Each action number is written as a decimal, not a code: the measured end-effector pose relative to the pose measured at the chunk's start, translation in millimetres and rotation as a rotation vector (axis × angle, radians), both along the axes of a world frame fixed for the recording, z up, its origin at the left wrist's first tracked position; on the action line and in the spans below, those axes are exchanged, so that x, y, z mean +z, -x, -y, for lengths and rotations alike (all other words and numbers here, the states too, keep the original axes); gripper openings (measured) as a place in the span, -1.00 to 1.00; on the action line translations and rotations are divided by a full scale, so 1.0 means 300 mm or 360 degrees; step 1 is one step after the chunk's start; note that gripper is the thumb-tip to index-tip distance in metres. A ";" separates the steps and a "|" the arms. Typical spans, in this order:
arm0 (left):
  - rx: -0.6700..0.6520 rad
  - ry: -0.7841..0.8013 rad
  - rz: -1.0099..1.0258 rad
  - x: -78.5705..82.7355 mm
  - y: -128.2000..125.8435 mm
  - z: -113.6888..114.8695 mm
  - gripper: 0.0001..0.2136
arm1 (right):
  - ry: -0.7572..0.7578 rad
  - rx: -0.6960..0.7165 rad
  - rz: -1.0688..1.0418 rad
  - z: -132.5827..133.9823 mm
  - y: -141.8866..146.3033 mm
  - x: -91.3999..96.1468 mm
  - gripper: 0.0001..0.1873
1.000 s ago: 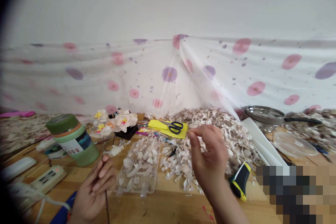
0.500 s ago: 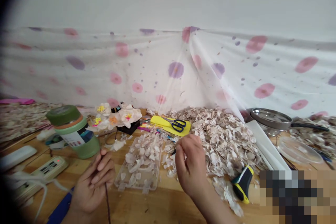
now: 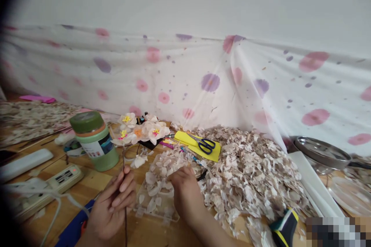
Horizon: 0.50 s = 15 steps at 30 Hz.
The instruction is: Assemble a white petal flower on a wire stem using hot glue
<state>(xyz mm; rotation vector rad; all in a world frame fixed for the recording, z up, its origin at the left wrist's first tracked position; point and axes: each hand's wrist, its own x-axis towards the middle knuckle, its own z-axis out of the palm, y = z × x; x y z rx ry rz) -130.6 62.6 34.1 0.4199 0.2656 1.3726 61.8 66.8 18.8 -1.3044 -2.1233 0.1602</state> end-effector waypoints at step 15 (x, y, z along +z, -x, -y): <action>0.0028 0.0112 -0.0067 -0.012 -0.001 -0.006 -0.96 | 0.0293 0.0080 0.0146 -0.114 0.069 -0.075 -0.71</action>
